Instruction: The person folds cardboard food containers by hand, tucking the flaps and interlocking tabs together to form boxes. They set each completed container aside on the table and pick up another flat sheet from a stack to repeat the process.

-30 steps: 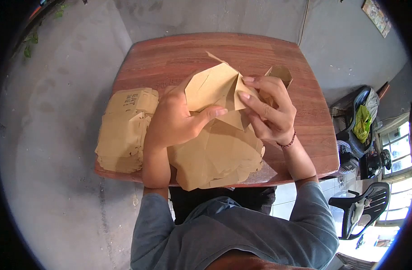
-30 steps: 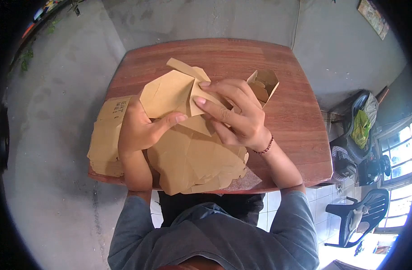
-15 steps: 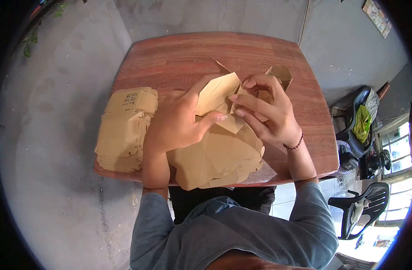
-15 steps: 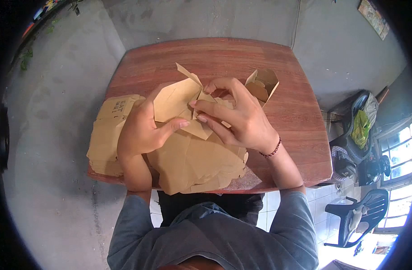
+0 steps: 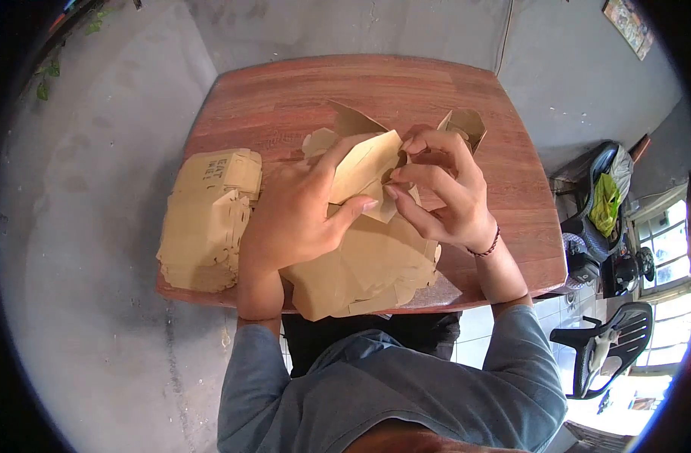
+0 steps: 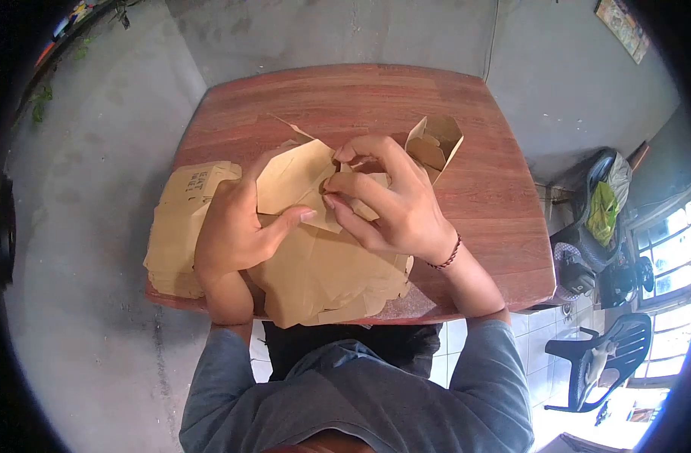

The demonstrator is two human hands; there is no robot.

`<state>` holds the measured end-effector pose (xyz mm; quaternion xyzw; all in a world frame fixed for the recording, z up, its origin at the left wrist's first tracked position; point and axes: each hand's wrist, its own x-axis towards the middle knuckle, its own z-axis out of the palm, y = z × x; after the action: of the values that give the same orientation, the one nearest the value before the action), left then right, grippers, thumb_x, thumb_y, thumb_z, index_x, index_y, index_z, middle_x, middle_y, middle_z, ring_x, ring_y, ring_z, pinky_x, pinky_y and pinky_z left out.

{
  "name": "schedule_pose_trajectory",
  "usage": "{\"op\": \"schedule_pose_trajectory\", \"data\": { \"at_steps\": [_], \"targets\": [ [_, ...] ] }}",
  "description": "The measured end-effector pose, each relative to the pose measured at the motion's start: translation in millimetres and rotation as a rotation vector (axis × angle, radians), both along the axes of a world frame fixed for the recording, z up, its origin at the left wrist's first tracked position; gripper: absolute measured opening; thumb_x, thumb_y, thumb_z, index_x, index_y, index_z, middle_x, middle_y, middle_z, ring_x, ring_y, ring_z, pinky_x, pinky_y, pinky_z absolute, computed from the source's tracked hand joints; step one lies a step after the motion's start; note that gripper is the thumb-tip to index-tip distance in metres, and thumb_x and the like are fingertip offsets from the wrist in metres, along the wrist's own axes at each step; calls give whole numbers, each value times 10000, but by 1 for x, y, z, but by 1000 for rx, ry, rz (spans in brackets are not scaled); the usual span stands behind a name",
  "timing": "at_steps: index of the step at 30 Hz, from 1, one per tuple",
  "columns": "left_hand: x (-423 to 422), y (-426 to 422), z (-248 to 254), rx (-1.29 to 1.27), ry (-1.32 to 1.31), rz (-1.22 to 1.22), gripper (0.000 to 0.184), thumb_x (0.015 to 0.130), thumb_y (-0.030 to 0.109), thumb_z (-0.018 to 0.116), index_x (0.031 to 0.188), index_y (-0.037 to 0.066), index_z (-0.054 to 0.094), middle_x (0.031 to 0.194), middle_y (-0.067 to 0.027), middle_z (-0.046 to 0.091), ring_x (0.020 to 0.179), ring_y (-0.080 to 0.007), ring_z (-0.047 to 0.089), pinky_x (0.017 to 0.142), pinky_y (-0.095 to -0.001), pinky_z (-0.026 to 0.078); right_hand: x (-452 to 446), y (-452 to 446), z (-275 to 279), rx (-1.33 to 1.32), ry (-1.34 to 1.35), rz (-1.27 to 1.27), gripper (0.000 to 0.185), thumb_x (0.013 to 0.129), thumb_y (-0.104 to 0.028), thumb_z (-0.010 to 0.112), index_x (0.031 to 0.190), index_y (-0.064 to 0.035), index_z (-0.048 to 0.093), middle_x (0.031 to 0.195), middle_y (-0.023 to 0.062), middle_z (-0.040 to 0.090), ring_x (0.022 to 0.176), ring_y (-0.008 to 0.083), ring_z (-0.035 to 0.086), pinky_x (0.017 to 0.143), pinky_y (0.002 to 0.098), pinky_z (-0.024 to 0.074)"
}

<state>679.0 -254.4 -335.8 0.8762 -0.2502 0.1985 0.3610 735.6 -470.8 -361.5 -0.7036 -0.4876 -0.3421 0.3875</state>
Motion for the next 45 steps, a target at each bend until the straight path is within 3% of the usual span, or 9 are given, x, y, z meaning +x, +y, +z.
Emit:
{"op": "schedule_pose_trajectory", "data": {
  "at_steps": [3,9,15,18,31,36,40,41,45],
  "targets": [
    [1,0,-4,7,-94,-33,602,839,200,758,1366,95,487,975,-194,706,843,-385,701,699,-448,536,-2,-1,2,1,6,-8,225,733,-39,808,937,-62,716,1095,136,572,906,247,668,738,328,607],
    [-3,-3,-6,-77,-8,98,582,834,191,764,1337,46,510,1020,-238,697,945,-380,700,783,-420,545,-1,-6,4,-48,80,-2,252,736,6,799,978,-40,743,1144,143,544,1071,272,634,842,355,594],
    [14,-7,-8,-465,-75,56,585,824,109,777,1323,-28,504,1118,-196,697,1040,-266,701,891,-349,536,11,3,-5,-106,-62,-36,701,779,-322,816,1377,-61,558,1439,231,480,1169,398,576,964,464,499],
    [15,-6,-5,-640,-39,-14,571,836,98,769,1315,-54,497,1136,-183,693,1041,-235,692,904,-336,530,9,11,-11,-55,-103,-121,736,762,-349,828,1381,-65,551,1440,241,475,1196,408,566,971,461,501],
    [15,-11,-8,-491,-50,48,538,864,102,726,1308,-88,489,1122,-209,698,1048,-266,700,911,-368,532,6,4,-6,-93,-146,-140,584,745,-217,829,1271,-49,642,1426,246,477,1156,429,567,993,497,503],
    [7,8,6,-664,296,-345,620,834,104,756,1355,-61,463,1216,-148,649,1141,-225,624,954,-321,484,0,-4,6,-119,-162,-120,576,742,-204,821,1267,-45,645,1423,245,482,1181,430,555,1026,517,485],
    [18,24,-14,-790,235,-555,782,866,365,779,1416,-49,409,1190,-98,641,1085,-172,616,950,-306,470,-5,-9,12,-184,-153,-79,573,752,-200,799,1277,-34,640,1419,245,491,1209,424,543,1066,534,453],
    [15,30,-10,-680,306,-551,903,882,541,703,1464,-51,347,1275,-110,595,1158,-163,572,997,-307,435,-6,-9,12,-180,-155,-78,573,752,-200,799,1277,-34,640,1419,245,491,1209,424,543,1066,534,453],
    [43,94,-89,-793,497,-764,950,904,626,615,1489,-51,295,1399,-124,504,1282,-172,482,1063,-318,371,-4,-11,14,-213,-112,10,572,714,-205,801,1242,-32,667,1392,263,513,1218,437,548,1073,576,424]
  ]
}}
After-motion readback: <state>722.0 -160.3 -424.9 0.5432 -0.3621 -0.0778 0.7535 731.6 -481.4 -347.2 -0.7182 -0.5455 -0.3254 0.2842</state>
